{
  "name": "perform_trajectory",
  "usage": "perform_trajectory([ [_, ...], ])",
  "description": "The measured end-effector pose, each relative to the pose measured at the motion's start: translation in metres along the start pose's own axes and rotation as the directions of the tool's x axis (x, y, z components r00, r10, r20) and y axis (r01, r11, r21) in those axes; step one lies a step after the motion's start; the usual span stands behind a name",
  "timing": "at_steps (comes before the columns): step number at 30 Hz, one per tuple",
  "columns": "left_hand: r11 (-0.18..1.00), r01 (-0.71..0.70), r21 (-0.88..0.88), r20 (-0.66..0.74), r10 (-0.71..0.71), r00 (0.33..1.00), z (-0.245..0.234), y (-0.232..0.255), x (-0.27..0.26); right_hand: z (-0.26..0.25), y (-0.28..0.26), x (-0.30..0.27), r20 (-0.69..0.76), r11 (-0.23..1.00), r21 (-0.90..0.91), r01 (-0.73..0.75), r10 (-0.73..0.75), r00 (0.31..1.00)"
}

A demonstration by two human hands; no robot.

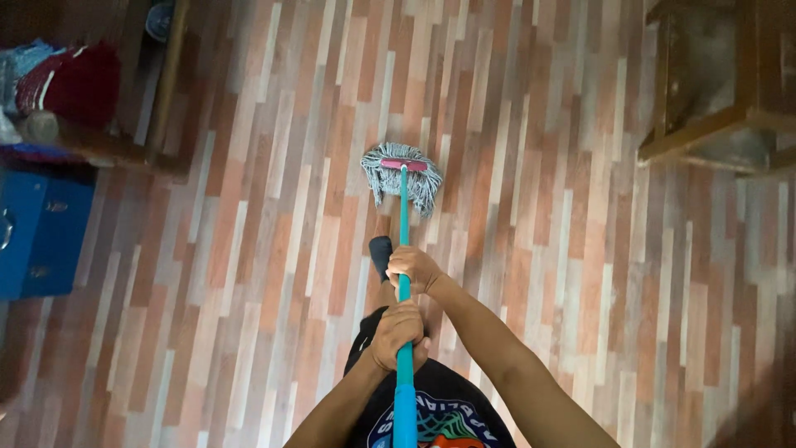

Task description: The person mops a wood-patterned floor using a blue-handled string mop, moving it back and forth across the room and around furniture.

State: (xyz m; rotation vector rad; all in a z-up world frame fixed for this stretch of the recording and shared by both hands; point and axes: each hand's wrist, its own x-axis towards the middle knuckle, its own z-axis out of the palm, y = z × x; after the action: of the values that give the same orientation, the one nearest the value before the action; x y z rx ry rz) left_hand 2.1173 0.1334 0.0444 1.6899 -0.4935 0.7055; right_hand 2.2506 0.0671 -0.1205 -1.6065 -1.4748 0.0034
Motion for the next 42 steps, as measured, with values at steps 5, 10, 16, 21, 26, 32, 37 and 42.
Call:
perform_trajectory([
  [5,0.999,-0.026,-0.047,0.021,0.027,0.999,-0.020,-0.075,0.051,-0.025,0.078,0.044,0.032,1.000,-0.015,-0.011,0.012,0.999],
  [10,0.999,-0.022,-0.047,0.081,0.026,0.996,-0.043,-0.173,0.110,-0.056,0.174,0.100,0.030,0.996,-0.063,-0.066,0.068,0.997],
  [16,0.994,0.034,-0.104,0.075,-0.026,0.997,-0.069,-0.238,0.192,-0.087,0.253,0.157,0.103,0.995,-0.017,-0.098,0.099,0.990],
  [21,0.994,0.043,-0.102,0.111,-0.032,0.993,-0.087,-0.288,0.247,-0.115,0.300,0.206,0.036,0.997,-0.003,-0.082,0.082,0.996],
  [26,0.995,0.041,-0.086,0.059,-0.036,0.998,-0.087,-0.348,0.300,-0.132,0.381,0.229,0.027,0.995,-0.080,-0.053,0.055,0.998],
  [32,0.997,0.015,-0.079,0.025,-0.013,1.000,-0.082,-0.428,0.382,-0.185,0.468,0.284,-0.012,0.997,-0.073,0.010,-0.011,1.000],
  [37,0.998,0.049,-0.051,-0.011,-0.049,0.999,-0.075,-0.502,0.466,-0.233,0.566,0.322,0.064,0.998,-0.048,-0.046,0.049,0.997],
  [42,0.998,0.059,-0.018,0.019,-0.059,0.998,-0.060,-0.571,0.540,-0.297,0.635,0.372,0.016,1.000,0.007,0.007,-0.007,1.000],
])
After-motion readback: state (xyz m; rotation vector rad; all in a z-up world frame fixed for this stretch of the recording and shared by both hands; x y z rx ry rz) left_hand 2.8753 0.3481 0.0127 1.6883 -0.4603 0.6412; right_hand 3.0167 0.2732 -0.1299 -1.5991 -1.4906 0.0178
